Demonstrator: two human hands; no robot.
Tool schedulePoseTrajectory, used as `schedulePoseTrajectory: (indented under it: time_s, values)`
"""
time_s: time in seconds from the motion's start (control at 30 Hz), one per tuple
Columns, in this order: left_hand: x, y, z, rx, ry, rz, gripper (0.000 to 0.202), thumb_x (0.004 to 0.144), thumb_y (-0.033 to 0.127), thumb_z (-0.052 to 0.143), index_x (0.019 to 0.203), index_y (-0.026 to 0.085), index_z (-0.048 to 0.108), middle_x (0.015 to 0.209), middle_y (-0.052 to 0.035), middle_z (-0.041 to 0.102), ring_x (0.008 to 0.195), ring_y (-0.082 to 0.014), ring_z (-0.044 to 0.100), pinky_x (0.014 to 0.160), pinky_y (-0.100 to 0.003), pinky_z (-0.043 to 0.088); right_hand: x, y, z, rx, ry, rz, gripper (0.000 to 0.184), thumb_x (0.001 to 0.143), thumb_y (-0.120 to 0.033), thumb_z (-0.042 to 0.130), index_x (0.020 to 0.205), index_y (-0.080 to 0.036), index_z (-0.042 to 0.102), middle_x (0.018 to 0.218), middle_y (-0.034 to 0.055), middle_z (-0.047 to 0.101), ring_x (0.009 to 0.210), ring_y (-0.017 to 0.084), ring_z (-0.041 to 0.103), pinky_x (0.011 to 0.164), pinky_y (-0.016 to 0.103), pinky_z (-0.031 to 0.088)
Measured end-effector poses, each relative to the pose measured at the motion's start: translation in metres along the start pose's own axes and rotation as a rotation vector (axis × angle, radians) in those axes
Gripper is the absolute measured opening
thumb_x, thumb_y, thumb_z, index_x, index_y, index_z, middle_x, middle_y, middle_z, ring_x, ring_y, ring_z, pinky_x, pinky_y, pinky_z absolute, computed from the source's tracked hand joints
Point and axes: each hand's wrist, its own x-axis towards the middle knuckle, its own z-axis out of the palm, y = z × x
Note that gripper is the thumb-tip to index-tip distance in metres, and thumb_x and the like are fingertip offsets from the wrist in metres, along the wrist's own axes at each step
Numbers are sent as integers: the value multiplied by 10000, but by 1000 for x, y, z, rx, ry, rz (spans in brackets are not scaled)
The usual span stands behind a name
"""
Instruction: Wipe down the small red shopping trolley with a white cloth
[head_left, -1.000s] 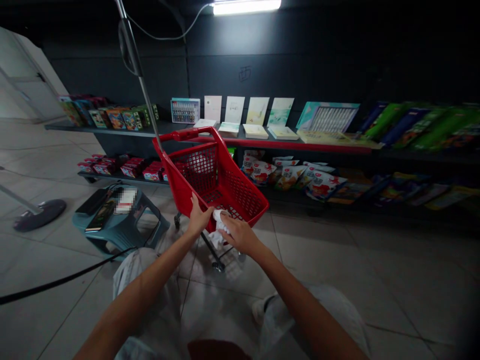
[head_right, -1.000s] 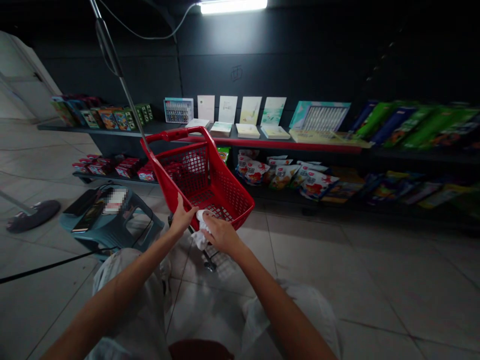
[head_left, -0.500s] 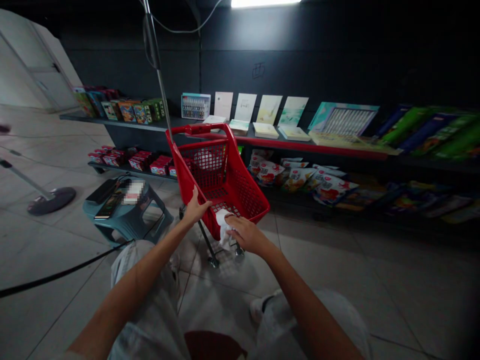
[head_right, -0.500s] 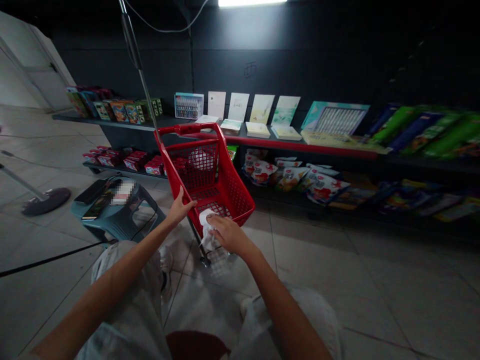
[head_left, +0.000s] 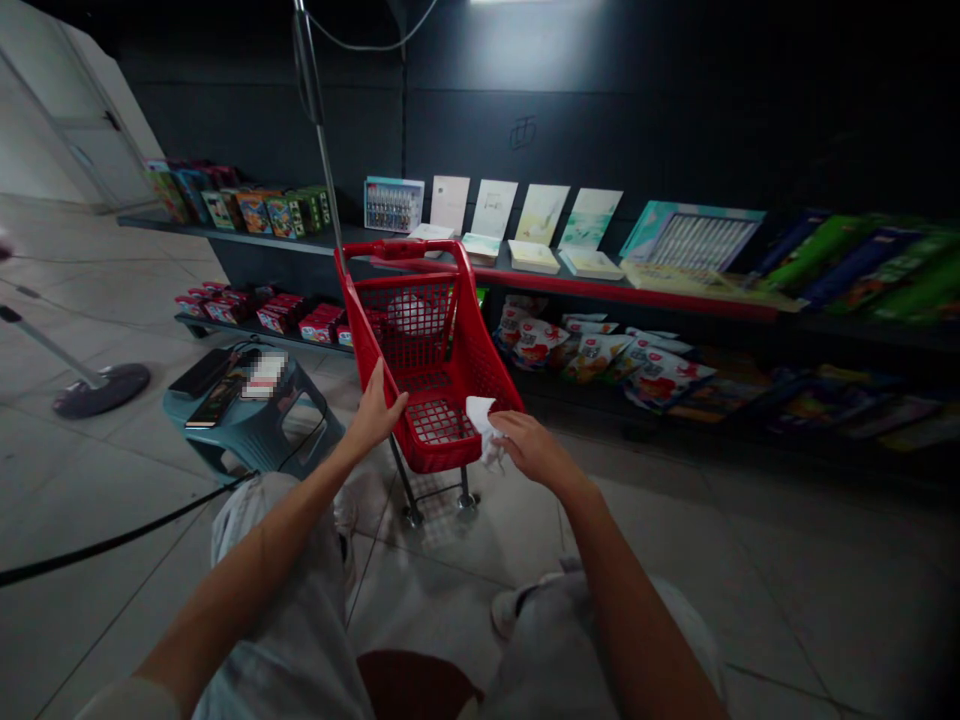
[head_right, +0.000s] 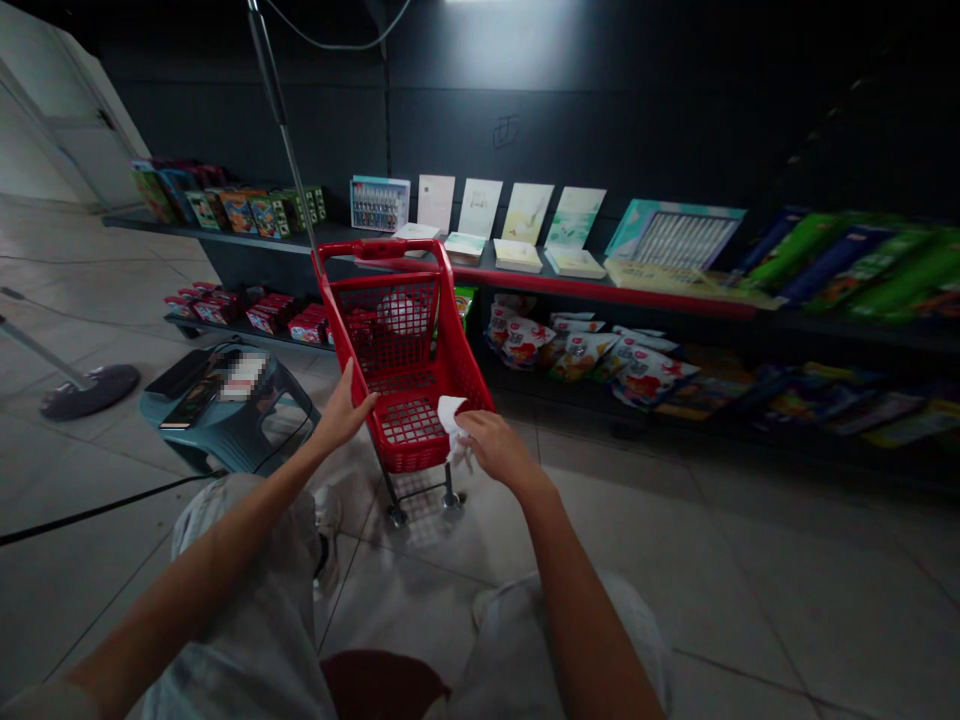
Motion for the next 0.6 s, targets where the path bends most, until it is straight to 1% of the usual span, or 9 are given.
schedulePoseTrajectory:
  time_s: [0.07, 0.1, 0.17, 0.23, 0.3, 0.33, 0.43, 0.53, 0.6]
  values:
    - [-8, 7, -1, 72, -57, 40, 737, 968, 370, 573, 1625, 157, 316, 1747, -158, 201, 1631, -272, 172, 1328, -464, 170, -6, 14, -6, -18, 61, 40, 386, 993, -201, 498, 1334, -158, 674, 1378, 168, 663, 1324, 284, 574, 1119, 479, 465]
    - [-12, 11, 0, 98, -93, 41, 643, 990, 378, 535, 1580, 164, 399, 1757, -151, 160, 1632, -280, 165, 1326, -468, 177, -9, 20, -10, -42, 89, 71, 389, 991, -200, 496, 1332, -154, 678, 1375, 172, 665, 1334, 294, 559, 1118, 490, 464]
    - [-17, 16, 1, 128, -149, 18, 485, 1022, 394, 477, 1444, 170, 557, 1769, -138, 90, 1617, -301, 220, 1317, -462, 216, -14, 27, -16, -106, 133, 144, 377, 1001, -219, 495, 1317, -145, 687, 1346, 173, 680, 1311, 318, 542, 1102, 499, 463]
    - [-20, 21, 4, 140, -170, 7, 428, 1039, 407, 447, 1345, 164, 620, 1774, -136, 28, 1596, -314, 282, 1308, -448, 244, -15, 26, -19, -150, 158, 201, 359, 1013, -237, 487, 1288, -142, 697, 1322, 165, 691, 1251, 327, 539, 1072, 474, 472]
    - [-23, 25, 8, 138, -172, 6, 424, 1034, 418, 468, 1342, 163, 608, 1773, -140, -28, 1585, -325, 305, 1301, -448, 266, -13, 17, -18, -163, 155, 219, 345, 1013, -214, 469, 1253, -144, 707, 1301, 153, 699, 1196, 321, 536, 1041, 440, 479]
    - [-24, 26, 10, 134, -175, 10, 435, 1024, 424, 494, 1357, 162, 591, 1771, -143, -58, 1585, -333, 304, 1299, -453, 271, -10, 10, -17, -163, 144, 214, 346, 1004, -179, 454, 1234, -143, 710, 1283, 150, 704, 1182, 315, 535, 1033, 426, 478]
    - [-30, 29, 18, 125, -183, 39, 505, 982, 423, 577, 1410, 157, 538, 1762, -147, -129, 1594, -348, 276, 1303, -466, 262, 0, -19, -8, -142, 103, 163, 369, 949, -80, 445, 1194, -135, 716, 1218, 141, 721, 1170, 296, 538, 1048, 410, 455]
    - [-34, 32, 26, 129, -149, 46, 514, 954, 371, 607, 1410, 146, 528, 1760, -143, -136, 1617, -344, 206, 1314, -469, 229, 11, -44, 4, -103, 44, 114, 338, 944, -102, 478, 1172, -141, 723, 1168, 129, 736, 1130, 282, 568, 1040, 411, 450]
    - [-36, 34, 30, 136, -120, 29, 489, 942, 320, 600, 1395, 146, 536, 1763, -135, -122, 1628, -337, 160, 1314, -473, 225, 19, -53, 12, -52, -1, 111, 327, 968, -137, 473, 1176, -158, 725, 1151, 120, 745, 1102, 272, 598, 1029, 415, 458]
